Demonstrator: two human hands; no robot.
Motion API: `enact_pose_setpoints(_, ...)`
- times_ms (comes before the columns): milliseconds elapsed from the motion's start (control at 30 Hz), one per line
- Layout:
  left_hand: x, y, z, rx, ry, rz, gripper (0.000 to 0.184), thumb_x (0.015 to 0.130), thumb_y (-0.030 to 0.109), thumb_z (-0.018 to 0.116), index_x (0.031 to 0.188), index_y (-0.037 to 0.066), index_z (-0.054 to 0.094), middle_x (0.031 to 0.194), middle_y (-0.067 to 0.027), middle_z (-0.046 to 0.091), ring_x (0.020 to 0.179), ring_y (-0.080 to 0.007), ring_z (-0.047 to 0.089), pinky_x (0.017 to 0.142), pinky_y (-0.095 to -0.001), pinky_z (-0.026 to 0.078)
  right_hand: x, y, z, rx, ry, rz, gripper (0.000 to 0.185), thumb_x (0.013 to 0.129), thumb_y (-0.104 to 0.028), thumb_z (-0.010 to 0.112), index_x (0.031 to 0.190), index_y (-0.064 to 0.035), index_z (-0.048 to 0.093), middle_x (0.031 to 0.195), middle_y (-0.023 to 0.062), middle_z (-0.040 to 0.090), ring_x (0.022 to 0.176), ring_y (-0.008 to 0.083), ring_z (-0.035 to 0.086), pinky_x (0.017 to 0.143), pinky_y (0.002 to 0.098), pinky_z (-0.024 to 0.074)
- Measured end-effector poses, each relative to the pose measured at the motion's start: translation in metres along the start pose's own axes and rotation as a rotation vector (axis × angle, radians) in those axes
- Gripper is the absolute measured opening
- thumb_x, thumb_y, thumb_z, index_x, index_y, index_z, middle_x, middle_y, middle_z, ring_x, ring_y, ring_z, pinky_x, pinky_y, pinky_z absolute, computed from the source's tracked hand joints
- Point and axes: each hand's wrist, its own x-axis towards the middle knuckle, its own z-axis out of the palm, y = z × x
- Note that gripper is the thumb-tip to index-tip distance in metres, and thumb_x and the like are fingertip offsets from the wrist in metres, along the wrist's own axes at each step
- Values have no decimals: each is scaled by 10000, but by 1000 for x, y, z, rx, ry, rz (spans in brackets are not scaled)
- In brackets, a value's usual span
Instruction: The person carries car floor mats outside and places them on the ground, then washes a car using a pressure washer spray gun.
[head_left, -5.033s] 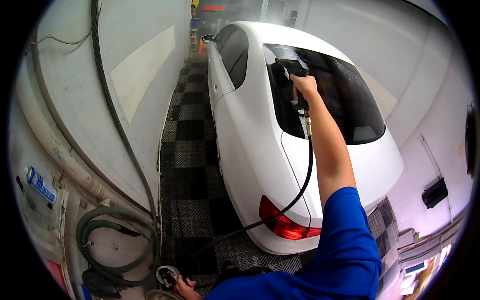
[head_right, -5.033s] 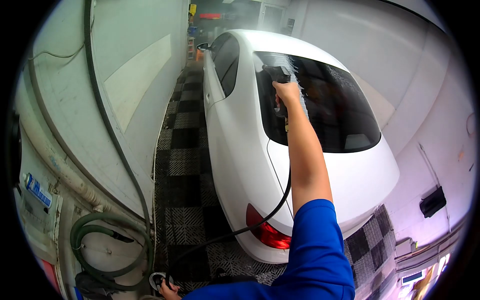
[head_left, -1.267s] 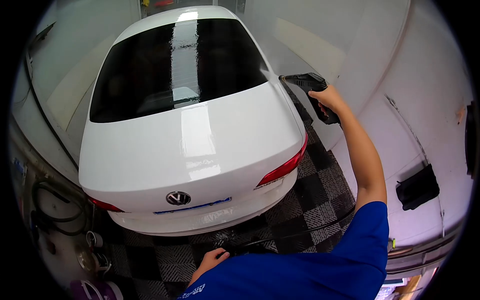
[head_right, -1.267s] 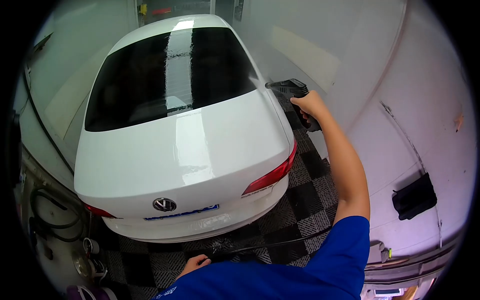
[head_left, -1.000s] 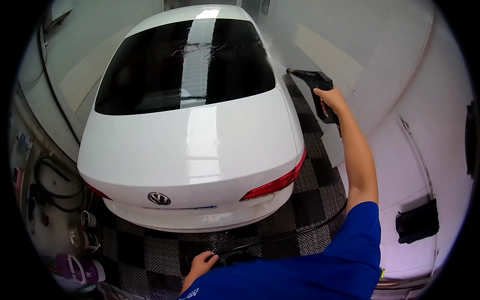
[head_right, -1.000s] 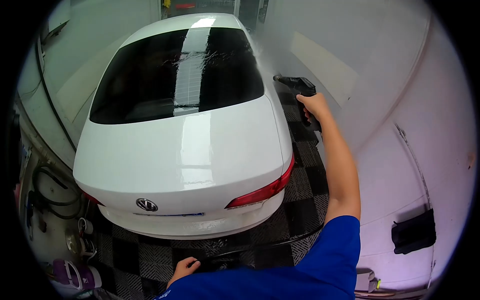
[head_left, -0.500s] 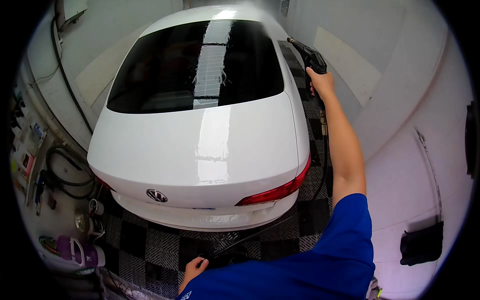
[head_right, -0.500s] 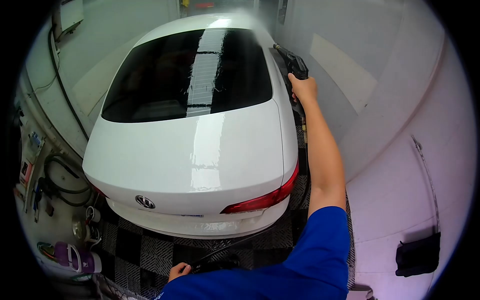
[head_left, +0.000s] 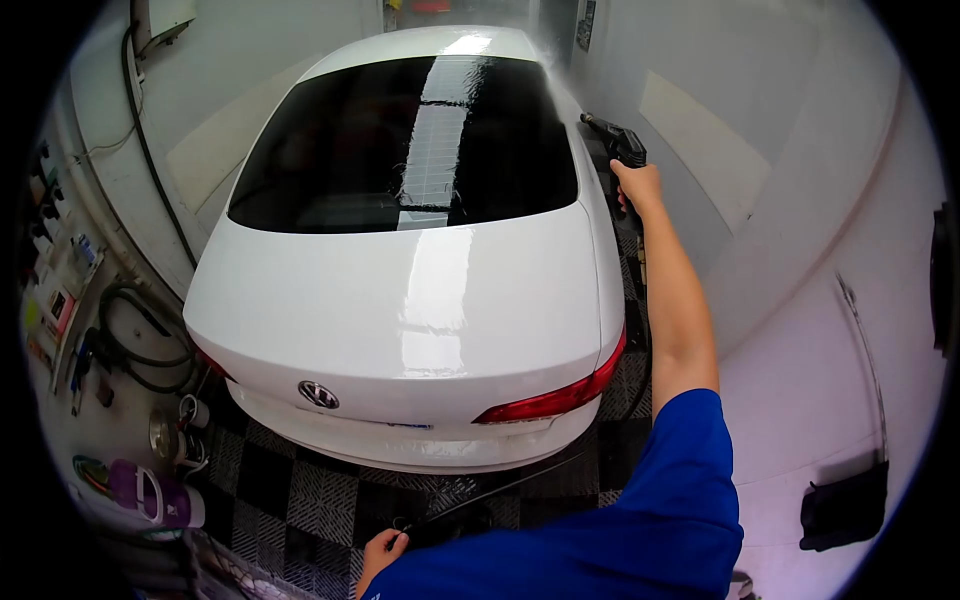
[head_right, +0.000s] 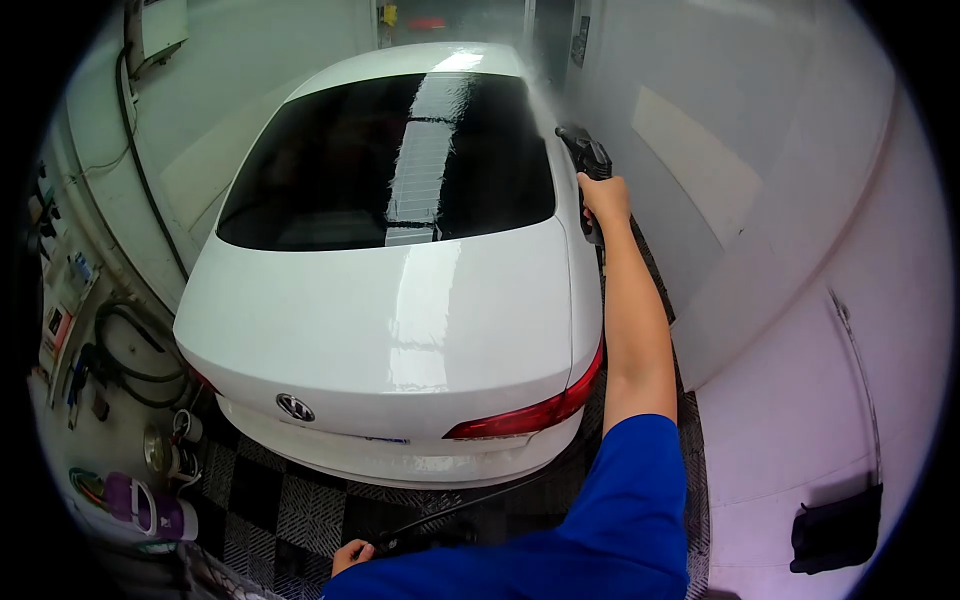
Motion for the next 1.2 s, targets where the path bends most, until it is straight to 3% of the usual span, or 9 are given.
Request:
enact_pose_setpoints(167, -6, 7, 2, -10, 7, -13, 258, 896, 234, 632, 888, -24, 644, 704, -83, 616, 661, -136, 557, 599, -286, 437, -11, -18, 1, 106, 40, -44, 362, 774, -273, 716, 599, -1, 554, 512, 76, 540, 381, 185, 518, 366, 348, 439)
enact_pose_setpoints(433, -7, -4, 6, -49, 23, -1, 246, 904, 227, 621, 883, -17, 648, 701, -82, 621, 659, -130, 562, 605, -288, 444, 2, -8, -1, -127, 20, 42, 344, 774, -276, 709, 632, 5, 569, 534, 82, 556, 397, 181, 533, 375, 353, 447)
enact_pose_setpoints(600, -9, 5, 12, -14, -13, -80, 241, 904, 227, 619, 884, -11, 650, 689, -68, 616, 652, -121, 558, 602, -286, 443, -11, -23, 0, -11, -16, -54, 359, 778, -293, 709, 626, -1, 566, 530, 72, 551, 396, 175, 527, 375, 342, 441)
enact_pose_setpoints(767, -6, 10, 17, -5, -71, -1, 234, 901, 222, 622, 895, -10, 647, 695, -65, 612, 641, -117, 543, 595, -285, 440, -11, -27, -4, -57, -49, -76, 335, 767, -299, 679, 639, -3, 589, 528, 73, 571, 426, 182, 570, 433, 332, 485)
enact_pose_setpoints(967, -6, 3, 12, 44, -14, 100, 242, 895, 221, 625, 899, -19, 646, 718, -80, 632, 652, -134, 568, 594, -288, 443, -24, -6, -21, -148, -36, 11, 357, 778, -281, 699, 608, -4, 550, 526, 74, 544, 411, 187, 533, 399, 358, 459)
enact_pose_setpoints(1200, -1, -14, -7, 93, -117, 215, 246, 893, 230, 627, 915, -14, 637, 729, -84, 621, 673, -150, 570, 629, -293, 460, -82, 18, -55, -281, -83, 130, 353, 772, -275, 711, 628, 5, 551, 544, 84, 545, 416, 191, 532, 397, 361, 446)
